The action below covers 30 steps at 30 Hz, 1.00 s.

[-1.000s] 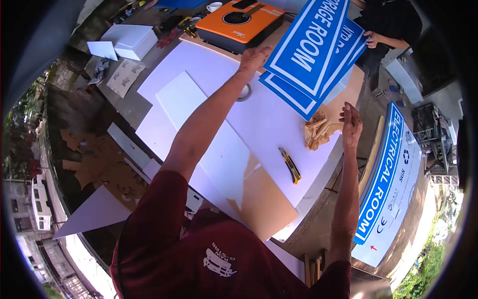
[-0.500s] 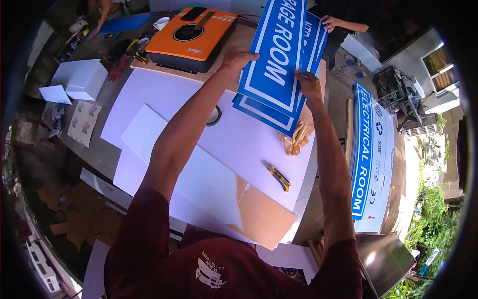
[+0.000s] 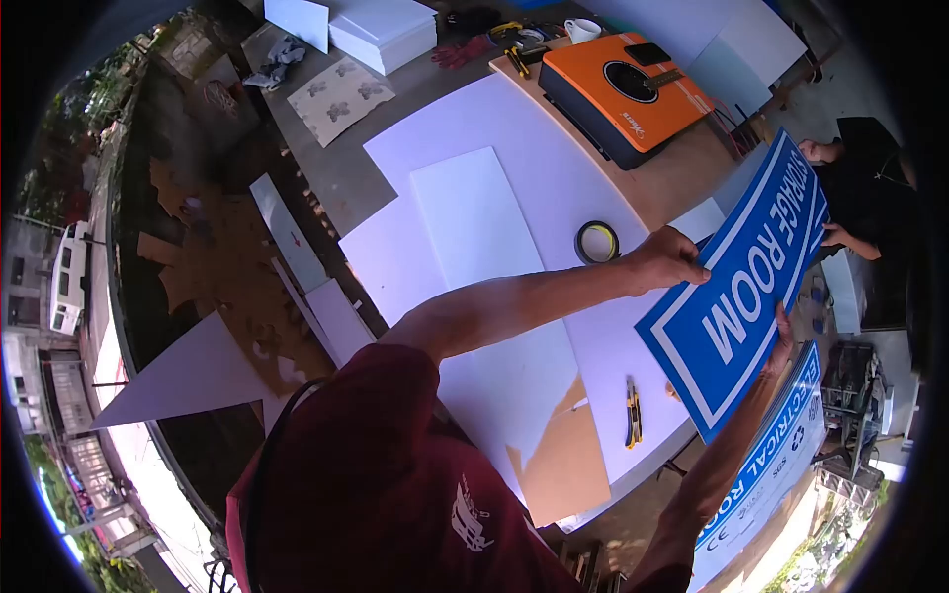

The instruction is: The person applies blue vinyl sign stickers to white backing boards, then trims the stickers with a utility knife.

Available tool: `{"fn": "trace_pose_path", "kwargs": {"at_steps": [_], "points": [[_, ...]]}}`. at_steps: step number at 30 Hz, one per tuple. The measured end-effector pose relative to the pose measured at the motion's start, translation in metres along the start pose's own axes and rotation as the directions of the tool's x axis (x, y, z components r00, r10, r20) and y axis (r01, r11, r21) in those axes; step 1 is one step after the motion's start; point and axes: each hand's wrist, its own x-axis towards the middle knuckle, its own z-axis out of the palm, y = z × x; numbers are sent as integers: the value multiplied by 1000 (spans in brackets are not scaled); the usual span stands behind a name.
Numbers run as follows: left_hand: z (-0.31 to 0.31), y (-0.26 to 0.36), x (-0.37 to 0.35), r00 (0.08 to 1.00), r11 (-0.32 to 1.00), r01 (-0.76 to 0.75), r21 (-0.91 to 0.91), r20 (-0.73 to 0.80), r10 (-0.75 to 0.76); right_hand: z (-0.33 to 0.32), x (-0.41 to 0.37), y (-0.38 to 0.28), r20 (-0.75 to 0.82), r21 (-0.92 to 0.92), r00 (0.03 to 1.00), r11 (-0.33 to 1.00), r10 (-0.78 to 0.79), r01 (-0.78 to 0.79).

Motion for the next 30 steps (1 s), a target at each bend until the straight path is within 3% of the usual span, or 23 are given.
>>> {"fn": "trace_pose_path", "kwargs": {"at_steps": [3,4,5,8,10,11,12,15,17,19,21,23,25,29,30], "points": [[9,-15,-28,994,993,103,-60,29,-101,3,-24,-1,-82,-77,994,995,-77,71],[10,-27,-31,987,994,103,-36,128,-97,19,-41,-1,-126,-100,985,989,-119,107],[16,-28,-38,985,991,116,-62,134,-107,32,-60,-2,-173,-124,971,982,-163,143],[34,-39,-40,972,989,119,-91,215,-98,23,-105,-5,-127,-243,973,957,-194,159],[55,-31,-35,992,985,85,-152,106,-69,37,-137,-6,-152,-289,951,932,-270,219],[62,-27,-33,997,981,68,-180,49,-60,45,-154,-9,-101,-314,960,924,-261,218],[64,-17,-30,995,986,43,-159,96,-28,48,-172,-13,-53,-338,968,917,-246,214],[73,18,-53,997,973,-52,-225,-71,37,55,-214,-8,-6,-405,974,891,-228,206],[67,9,-63,978,952,-156,-263,-173,112,66,-235,0,19,-425,973,879,-229,215],[52,-1,-90,991,850,-135,-509,-83,108,75,-247,4,86,-452,982,872,-170,190],[44,0,-121,988,779,-115,-617,-149,28,87,-255,13,148,-469,977,859,-153,206],[31,-10,-141,959,802,-199,-564,-281,40,115,-256,13,295,-530,949,807,-112,260],[13,-17,-156,937,815,-219,-536,-348,23,141,-251,17,346,-548,937,801,-46,241],[-45,-28,-157,936,837,-253,-485,-341,85,194,-235,33,442,-732,895,552,-61,400],[-60,-29,-154,931,831,-263,-490,-354,86,215,-228,35,421,-750,907,556,-18,359]]}}
